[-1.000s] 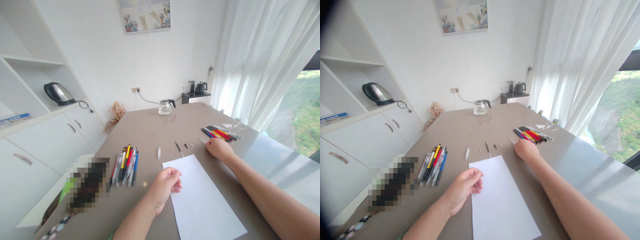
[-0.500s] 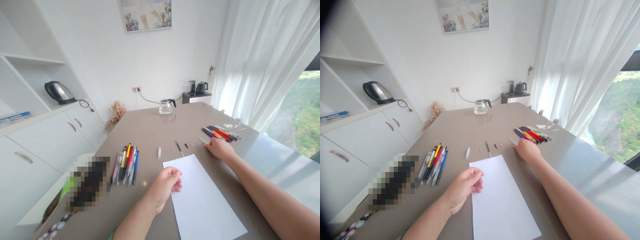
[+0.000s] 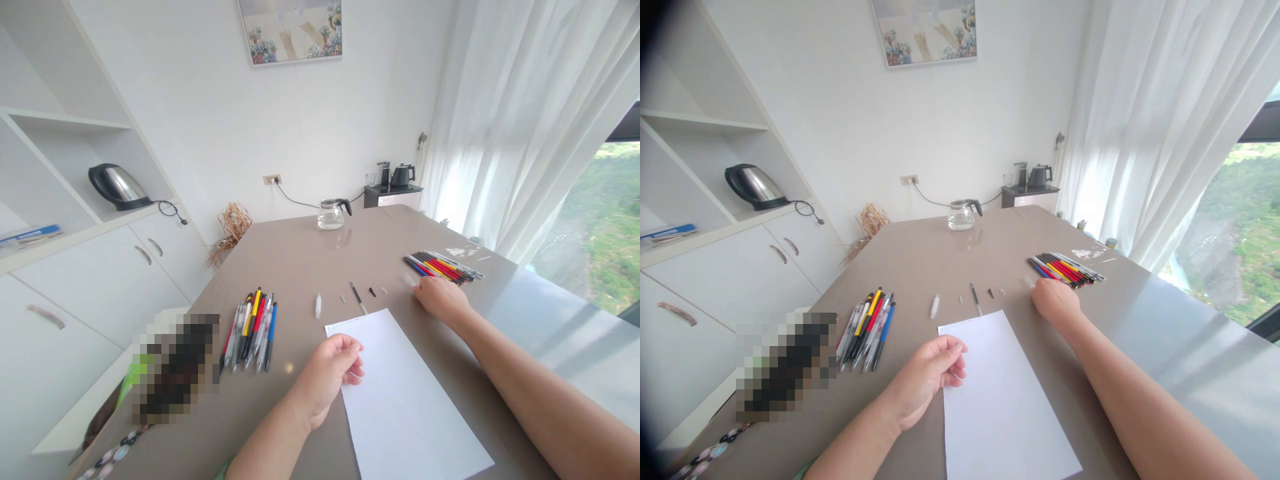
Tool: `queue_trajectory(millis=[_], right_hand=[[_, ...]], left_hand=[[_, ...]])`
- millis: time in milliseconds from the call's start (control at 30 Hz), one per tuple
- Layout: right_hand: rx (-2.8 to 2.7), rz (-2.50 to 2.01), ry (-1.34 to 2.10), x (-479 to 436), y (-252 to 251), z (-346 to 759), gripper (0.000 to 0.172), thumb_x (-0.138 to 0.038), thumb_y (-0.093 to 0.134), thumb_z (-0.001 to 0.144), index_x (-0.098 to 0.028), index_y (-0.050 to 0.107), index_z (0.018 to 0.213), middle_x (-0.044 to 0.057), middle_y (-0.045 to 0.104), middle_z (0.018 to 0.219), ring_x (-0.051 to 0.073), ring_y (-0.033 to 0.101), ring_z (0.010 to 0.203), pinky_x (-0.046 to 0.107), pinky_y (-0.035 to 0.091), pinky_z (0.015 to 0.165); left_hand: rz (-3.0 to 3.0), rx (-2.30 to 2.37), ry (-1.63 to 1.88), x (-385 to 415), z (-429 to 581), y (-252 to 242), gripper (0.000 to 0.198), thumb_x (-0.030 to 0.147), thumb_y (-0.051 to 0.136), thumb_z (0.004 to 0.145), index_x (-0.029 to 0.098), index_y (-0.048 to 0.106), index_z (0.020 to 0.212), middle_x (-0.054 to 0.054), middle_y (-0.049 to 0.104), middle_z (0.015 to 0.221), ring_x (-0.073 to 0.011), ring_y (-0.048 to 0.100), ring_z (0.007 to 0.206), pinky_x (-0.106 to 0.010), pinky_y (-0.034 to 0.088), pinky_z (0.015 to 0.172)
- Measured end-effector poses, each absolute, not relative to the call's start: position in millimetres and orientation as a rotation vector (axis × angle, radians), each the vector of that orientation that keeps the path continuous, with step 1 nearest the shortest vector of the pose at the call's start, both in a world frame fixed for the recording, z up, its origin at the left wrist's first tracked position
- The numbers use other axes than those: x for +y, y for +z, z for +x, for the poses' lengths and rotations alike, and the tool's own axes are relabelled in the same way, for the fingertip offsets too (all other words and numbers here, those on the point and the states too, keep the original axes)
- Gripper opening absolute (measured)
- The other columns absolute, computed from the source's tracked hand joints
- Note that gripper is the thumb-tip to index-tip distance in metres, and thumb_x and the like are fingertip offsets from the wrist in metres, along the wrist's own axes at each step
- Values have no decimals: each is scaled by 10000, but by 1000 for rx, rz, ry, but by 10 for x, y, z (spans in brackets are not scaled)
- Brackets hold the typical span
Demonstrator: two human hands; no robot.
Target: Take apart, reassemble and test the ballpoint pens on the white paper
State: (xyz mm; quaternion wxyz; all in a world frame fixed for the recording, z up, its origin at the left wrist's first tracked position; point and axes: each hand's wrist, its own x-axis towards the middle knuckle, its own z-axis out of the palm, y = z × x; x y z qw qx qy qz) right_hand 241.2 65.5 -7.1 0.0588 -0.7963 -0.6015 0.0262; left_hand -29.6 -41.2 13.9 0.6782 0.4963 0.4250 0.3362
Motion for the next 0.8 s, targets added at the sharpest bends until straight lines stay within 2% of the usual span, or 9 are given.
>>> queue_trajectory(millis=[633, 700, 800], right_hand=[[-1739, -2407, 73, 630, -33, 2390, 228, -252, 414, 704, -166, 626, 714, 133, 611, 833, 260, 563, 752, 325, 400, 576], [-1685, -2344, 74, 622, 5, 2401, 242, -261, 395, 719, -168, 617, 694, 128, 607, 792, 252, 554, 723, 325, 392, 566], [-1617, -2142, 190, 577, 105, 2350, 310, -348, 358, 759, -169, 597, 674, 77, 570, 611, 188, 520, 575, 285, 378, 517]], left_hand=[[1111, 957, 760, -419, -299, 142, 280, 420, 516, 731, 147, 532, 796, -28, 502, 720, -123, 492, 670, -262, 397, 647], [1107, 958, 761, -418, -302, 139, 286, 425, 523, 724, 148, 533, 792, -30, 505, 719, -124, 494, 669, -260, 397, 644], [1097, 961, 772, -417, -299, 141, 281, 421, 531, 719, 148, 531, 786, -29, 504, 714, -124, 493, 661, -256, 401, 629]])
